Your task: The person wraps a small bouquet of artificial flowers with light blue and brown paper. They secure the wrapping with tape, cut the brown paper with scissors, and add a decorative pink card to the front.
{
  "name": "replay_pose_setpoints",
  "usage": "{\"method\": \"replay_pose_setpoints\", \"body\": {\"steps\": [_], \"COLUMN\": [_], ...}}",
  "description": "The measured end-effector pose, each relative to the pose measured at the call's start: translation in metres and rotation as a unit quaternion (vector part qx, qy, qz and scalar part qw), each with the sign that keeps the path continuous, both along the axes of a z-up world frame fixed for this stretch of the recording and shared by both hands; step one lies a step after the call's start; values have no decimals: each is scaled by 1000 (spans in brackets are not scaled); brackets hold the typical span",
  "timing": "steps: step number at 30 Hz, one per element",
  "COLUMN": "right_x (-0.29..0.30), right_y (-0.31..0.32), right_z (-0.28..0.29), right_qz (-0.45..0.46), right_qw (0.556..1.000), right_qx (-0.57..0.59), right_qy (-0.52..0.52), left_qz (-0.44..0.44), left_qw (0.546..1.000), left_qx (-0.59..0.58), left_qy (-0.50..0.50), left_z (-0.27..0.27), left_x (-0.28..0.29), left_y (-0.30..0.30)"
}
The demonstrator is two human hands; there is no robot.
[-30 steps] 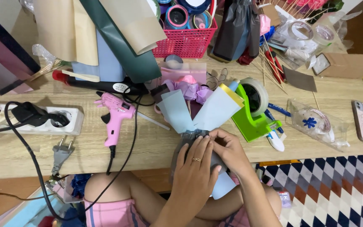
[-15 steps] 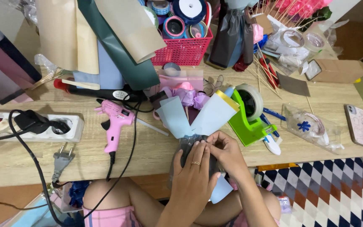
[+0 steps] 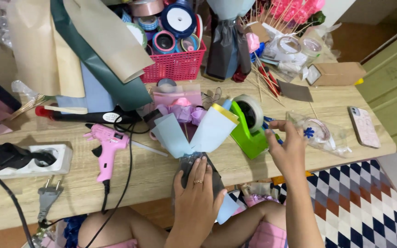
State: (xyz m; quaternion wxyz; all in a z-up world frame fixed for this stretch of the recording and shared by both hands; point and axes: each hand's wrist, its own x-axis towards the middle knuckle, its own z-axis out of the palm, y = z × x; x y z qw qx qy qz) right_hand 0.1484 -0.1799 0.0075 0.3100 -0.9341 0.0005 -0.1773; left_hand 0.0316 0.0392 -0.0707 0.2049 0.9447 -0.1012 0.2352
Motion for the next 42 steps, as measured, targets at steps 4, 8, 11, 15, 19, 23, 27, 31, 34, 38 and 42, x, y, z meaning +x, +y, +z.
{"method": "replay_pose_setpoints", "body": {"steps": [4, 8, 11, 15, 19, 23, 27, 31, 34, 38, 42], "right_x": [18, 15, 7, -7, -26, -47, -62, -77, -82, -68, -52], "right_y": [-12, -13, -12, -26, -43, -58, -76, -95, -98, -95, -68], "right_z": [-15, -12, -1, 4, 4, -3, -13, -25, -25, -46, -51], "right_qz": [18, 17, 21, 15, 11, 3, 4, -6, 0, 17, -32], "right_qw": [973, 964, 946, 941, 931, 926, 920, 916, 913, 909, 923], "right_qx": [188, 249, 312, 328, 354, 368, 385, 396, 399, 406, 359], "right_qy": [132, 93, 86, 78, 93, 83, 77, 69, 80, 91, 133], "left_qz": [3, 5, -3, 6, 12, 5, -3, -8, -6, -3, -5], "left_qw": [1000, 1000, 999, 1000, 1000, 1000, 999, 999, 999, 999, 999], "left_qx": [8, 13, 1, -3, -5, -7, -16, -13, -16, -6, -10], "left_qy": [5, -3, 40, 12, 12, 26, 41, 49, 42, 36, 42], "left_z": [0, 2, 0, 0, 2, -2, 1, 6, 4, 5, 3], "left_x": [0, 0, 1, 0, -2, -2, -2, -3, -3, -4, -4], "left_y": [0, 1, 1, 1, 2, 2, 3, 4, 4, 3, 4]}}
